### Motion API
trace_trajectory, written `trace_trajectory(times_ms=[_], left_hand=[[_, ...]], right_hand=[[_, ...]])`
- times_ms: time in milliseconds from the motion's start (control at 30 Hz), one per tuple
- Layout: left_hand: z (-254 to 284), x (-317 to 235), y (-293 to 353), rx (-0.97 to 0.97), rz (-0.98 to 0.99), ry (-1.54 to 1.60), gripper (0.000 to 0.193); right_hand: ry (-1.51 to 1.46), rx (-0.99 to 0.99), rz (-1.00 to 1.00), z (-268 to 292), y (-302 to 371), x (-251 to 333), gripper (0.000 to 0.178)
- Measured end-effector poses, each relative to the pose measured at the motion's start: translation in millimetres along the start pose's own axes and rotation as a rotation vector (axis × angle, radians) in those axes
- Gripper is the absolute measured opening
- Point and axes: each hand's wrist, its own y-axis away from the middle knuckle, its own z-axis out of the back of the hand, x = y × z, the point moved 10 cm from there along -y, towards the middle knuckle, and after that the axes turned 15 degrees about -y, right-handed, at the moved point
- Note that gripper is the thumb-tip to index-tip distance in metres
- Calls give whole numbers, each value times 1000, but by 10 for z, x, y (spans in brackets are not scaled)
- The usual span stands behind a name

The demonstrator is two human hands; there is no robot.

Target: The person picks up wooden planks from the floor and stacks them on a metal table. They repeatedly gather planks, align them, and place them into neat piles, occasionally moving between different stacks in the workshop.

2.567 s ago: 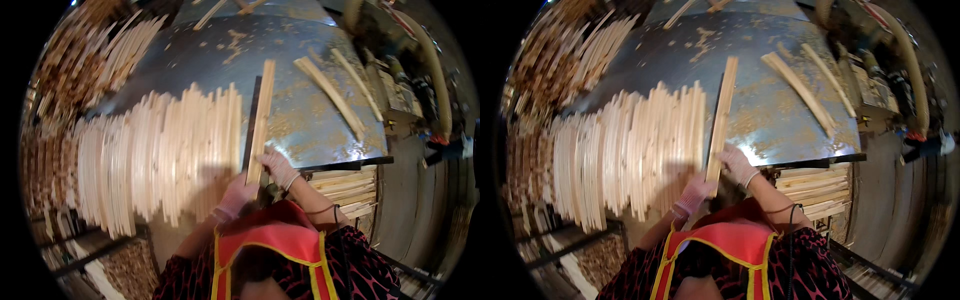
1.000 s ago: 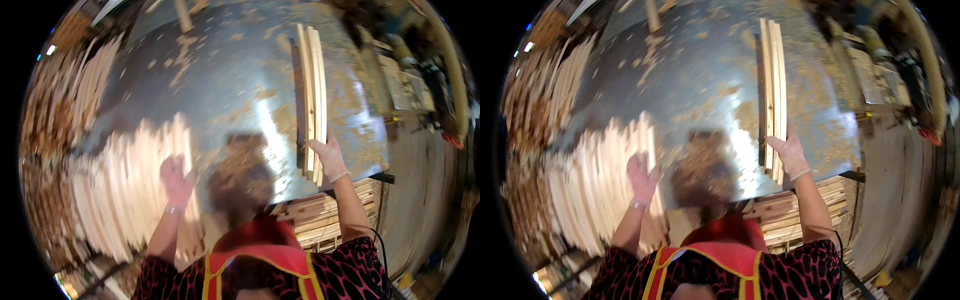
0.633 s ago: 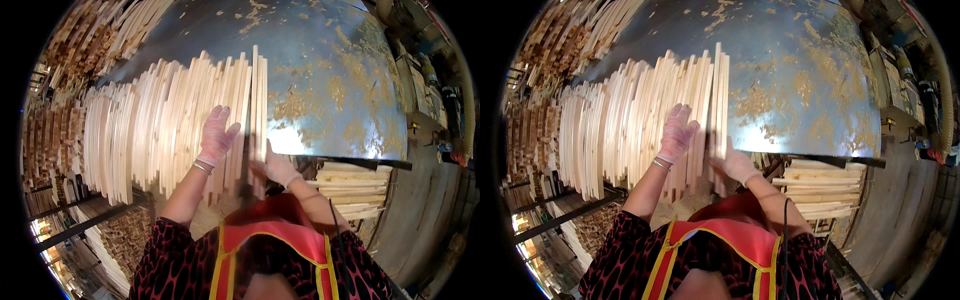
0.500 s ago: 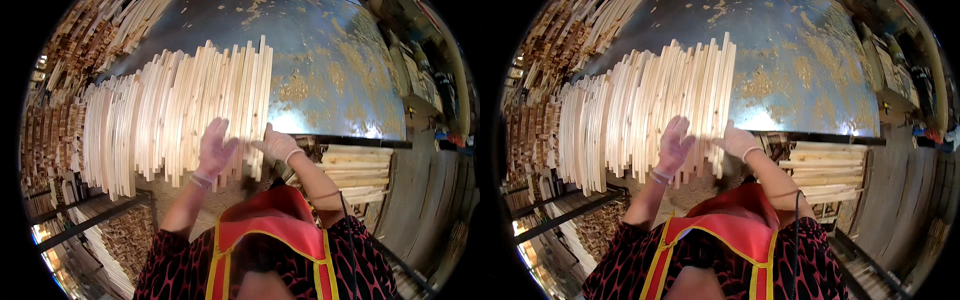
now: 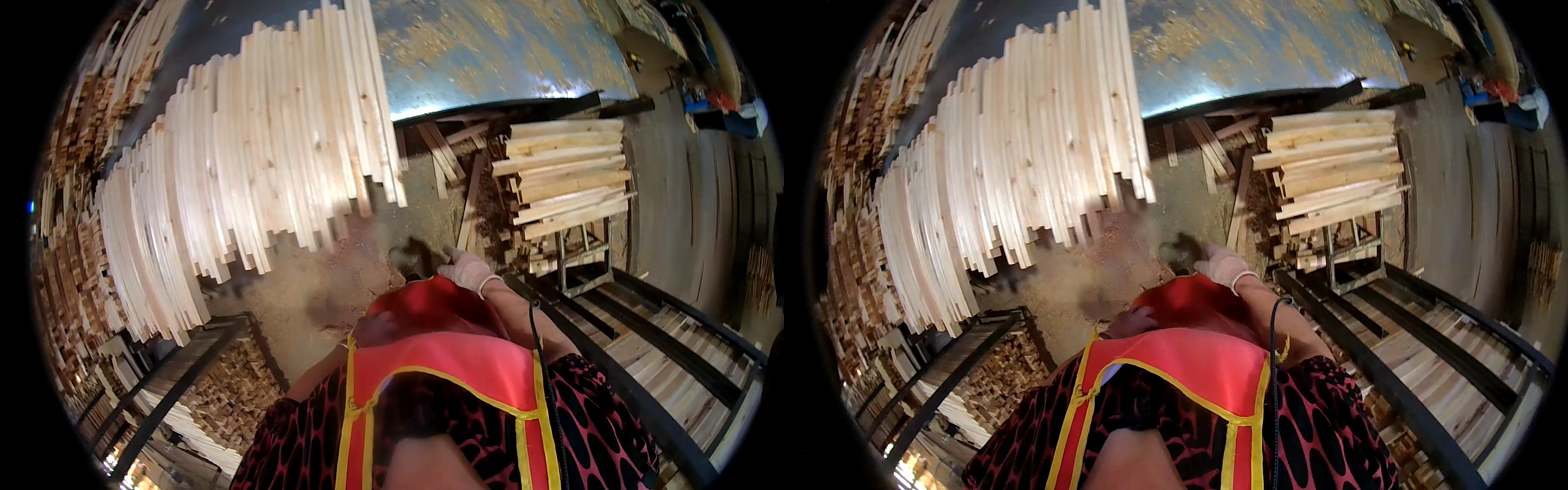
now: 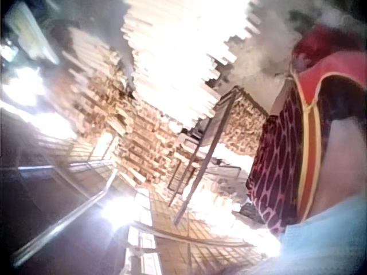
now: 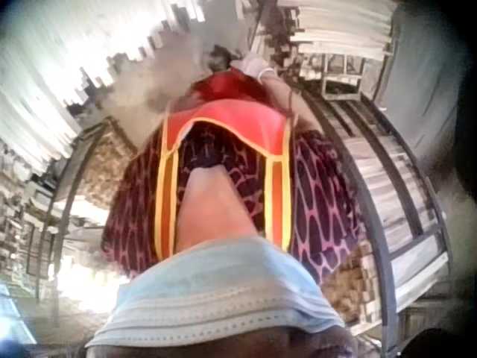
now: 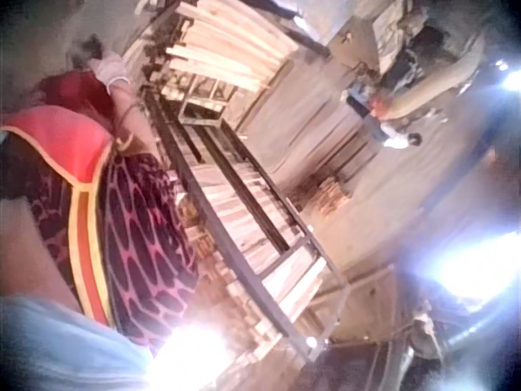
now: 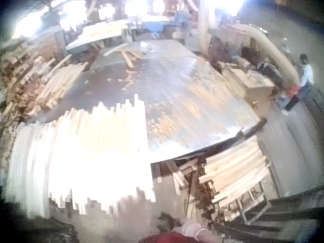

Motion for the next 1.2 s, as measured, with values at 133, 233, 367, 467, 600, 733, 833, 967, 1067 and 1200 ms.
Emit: trace_trajectory(times_ms=[133,233,367,467,600,733,833,967,1067,1200], left_hand=[[63,-354,5,205,-226,140,34],[10,-611,233,290,-281,478,30],[-99,-1023,285,439,-398,792,26],[-117,-1098,-152,630,-522,510,26],[-43,-345,-1490,184,-339,-192,45],[-902,1574,-3169,-97,172,-176,44],[-695,2550,-3573,-250,530,99,46],[-226,3083,-4201,-188,680,4,57],[-126,3776,-4817,-398,767,6,62],[16,4023,-5652,-171,807,103,66]], right_hand=[[-141,-111,-67,68,168,-553,77],[-206,-222,-100,22,187,-1287,78],[-276,-227,-225,-93,215,-2001,75],[-242,-186,-324,-32,242,-2165,72],[-307,-416,-353,-324,-364,-3208,66],[-375,-534,-447,-460,-1243,-3789,78],[-370,-504,-599,-366,-1916,-4108,83],[-151,-715,-476,-132,-2712,-4607,94],[-58,-634,-599,-6,-3175,-4771,92],[-120,-718,-779,38,-3277,-4648,80]])
